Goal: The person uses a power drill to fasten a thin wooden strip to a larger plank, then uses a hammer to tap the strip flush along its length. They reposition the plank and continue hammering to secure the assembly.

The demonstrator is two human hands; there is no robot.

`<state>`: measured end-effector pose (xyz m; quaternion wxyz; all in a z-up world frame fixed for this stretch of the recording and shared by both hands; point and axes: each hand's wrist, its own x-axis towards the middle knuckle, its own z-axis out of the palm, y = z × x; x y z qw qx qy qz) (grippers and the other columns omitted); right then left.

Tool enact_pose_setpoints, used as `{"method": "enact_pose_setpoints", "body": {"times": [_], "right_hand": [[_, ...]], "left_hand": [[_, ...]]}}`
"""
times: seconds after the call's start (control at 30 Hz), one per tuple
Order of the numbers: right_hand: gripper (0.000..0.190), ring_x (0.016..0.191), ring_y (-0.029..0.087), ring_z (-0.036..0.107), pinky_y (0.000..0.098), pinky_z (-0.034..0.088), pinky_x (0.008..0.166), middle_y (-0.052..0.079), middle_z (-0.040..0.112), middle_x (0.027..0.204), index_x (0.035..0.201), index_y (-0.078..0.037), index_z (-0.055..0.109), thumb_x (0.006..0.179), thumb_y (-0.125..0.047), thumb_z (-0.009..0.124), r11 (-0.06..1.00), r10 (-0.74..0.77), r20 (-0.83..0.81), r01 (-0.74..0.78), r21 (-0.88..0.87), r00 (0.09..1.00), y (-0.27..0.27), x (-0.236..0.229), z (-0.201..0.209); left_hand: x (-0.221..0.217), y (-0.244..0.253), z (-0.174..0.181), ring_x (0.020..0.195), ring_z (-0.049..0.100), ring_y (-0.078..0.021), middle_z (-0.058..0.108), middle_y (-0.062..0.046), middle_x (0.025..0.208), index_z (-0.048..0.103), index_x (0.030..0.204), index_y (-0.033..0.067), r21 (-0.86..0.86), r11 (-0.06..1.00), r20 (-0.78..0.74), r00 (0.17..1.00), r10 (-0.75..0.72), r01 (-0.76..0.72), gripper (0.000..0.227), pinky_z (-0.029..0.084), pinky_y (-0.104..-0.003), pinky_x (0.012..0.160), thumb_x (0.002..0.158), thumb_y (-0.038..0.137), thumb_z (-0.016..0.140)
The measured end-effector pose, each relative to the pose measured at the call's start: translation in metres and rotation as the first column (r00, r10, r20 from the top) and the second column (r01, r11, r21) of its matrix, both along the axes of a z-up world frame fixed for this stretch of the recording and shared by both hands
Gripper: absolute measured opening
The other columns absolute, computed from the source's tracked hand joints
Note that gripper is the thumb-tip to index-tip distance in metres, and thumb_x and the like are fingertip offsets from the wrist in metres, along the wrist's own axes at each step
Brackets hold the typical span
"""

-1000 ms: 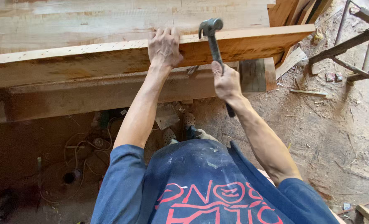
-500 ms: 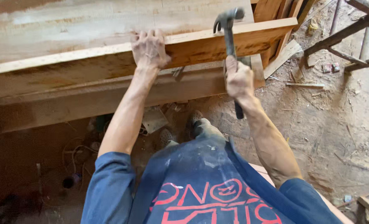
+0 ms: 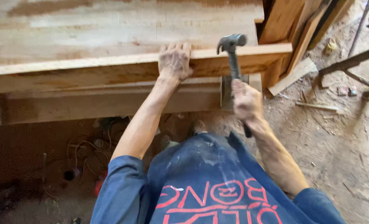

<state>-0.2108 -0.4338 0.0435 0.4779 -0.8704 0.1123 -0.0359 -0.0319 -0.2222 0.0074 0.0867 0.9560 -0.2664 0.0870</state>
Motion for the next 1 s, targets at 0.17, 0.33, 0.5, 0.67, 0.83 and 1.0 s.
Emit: {"method": "enact_pose_setpoints", "body": {"times": [0.17, 0.33, 0.5, 0.67, 0.83, 1.0], "right_hand": [[0.04, 0.049, 0.011, 0.049, 0.0262, 0.04, 0.036, 0.001, 0.053, 0.068, 0.09, -0.006, 0.054, 0.112, -0.038, 0.044, 0.951, -0.124, 0.408, -0.009, 0.31, 0.905, -0.047, -0.007, 0.016], [0.052, 0.04, 0.011, 0.042, 0.0272, 0.035, 0.031, -0.001, 0.047, 0.057, 0.079, -0.009, 0.051, 0.107, -0.052, 0.043, 0.997, -0.025, 0.092, 0.031, -0.064, 0.995, -0.021, 0.001, -0.013], [0.053, 0.042, 0.01, 0.043, 0.0265, 0.034, 0.029, 0.0, 0.047, 0.059, 0.077, -0.011, 0.05, 0.11, -0.051, 0.038, 0.996, -0.066, 0.037, 0.063, 0.07, 0.997, -0.032, -0.018, -0.002], [0.054, 0.045, 0.009, 0.046, 0.026, 0.035, 0.038, 0.001, 0.045, 0.058, 0.088, -0.008, 0.05, 0.116, -0.053, 0.041, 0.955, -0.16, 0.515, -0.001, 0.297, 0.842, -0.031, -0.027, 0.034], [0.051, 0.038, 0.008, 0.043, 0.0272, 0.035, 0.029, -0.003, 0.048, 0.054, 0.08, -0.013, 0.053, 0.108, -0.054, 0.041, 0.988, -0.063, 0.008, 0.061, 0.14, 0.998, 0.0, -0.007, 0.03], [0.054, 0.041, 0.007, 0.044, 0.0279, 0.037, 0.031, -0.003, 0.048, 0.059, 0.08, -0.013, 0.051, 0.111, -0.056, 0.036, 0.998, -0.05, 0.257, 0.04, 0.042, 0.965, -0.017, -0.019, 0.014]], "left_hand": [[0.0, 0.006, -0.009, 0.092, 0.068, -0.0232, 0.074, -0.01, 0.104, 0.067, 0.099, 0.0107, -0.05, 0.998, 0.102, 0.995, -0.018, 0.024, 0.041, 0.052, -0.04, 0.077, 0.061, 0.017, 0.081], [0.002, 0.008, -0.013, 0.091, 0.067, -0.0242, 0.072, -0.013, 0.103, 0.066, 0.102, 0.0095, 0.031, 0.999, -0.009, 1.0, -0.009, 0.009, 0.036, 0.052, -0.041, 0.081, 0.072, 0.02, 0.085], [-0.003, 0.01, 0.002, 0.093, 0.067, -0.0267, 0.073, -0.011, 0.1, 0.066, 0.099, 0.0082, -0.073, 0.994, 0.093, 0.993, -0.071, 0.078, 0.052, 0.051, -0.044, 0.08, 0.057, 0.026, 0.091], [-0.007, -0.003, 0.003, 0.09, 0.068, -0.0269, 0.073, -0.011, 0.097, 0.066, 0.101, 0.0083, -0.023, 0.996, 0.032, 0.995, -0.09, 0.091, 0.049, 0.052, -0.044, 0.076, 0.061, 0.027, 0.088], [0.002, -0.022, -0.016, 0.085, 0.068, -0.026, 0.072, -0.014, 0.096, 0.065, 0.099, 0.0054, -0.016, 0.994, -0.052, 0.993, -0.106, 0.105, 0.029, 0.054, -0.042, 0.07, 0.09, 0.028, 0.08], [0.001, -0.023, -0.026, 0.082, 0.069, -0.0251, 0.073, -0.014, 0.094, 0.065, 0.099, 0.0077, -0.008, 0.992, 0.095, 0.988, -0.123, 0.124, 0.024, 0.055, -0.041, 0.069, 0.08, 0.019, 0.076]]}}
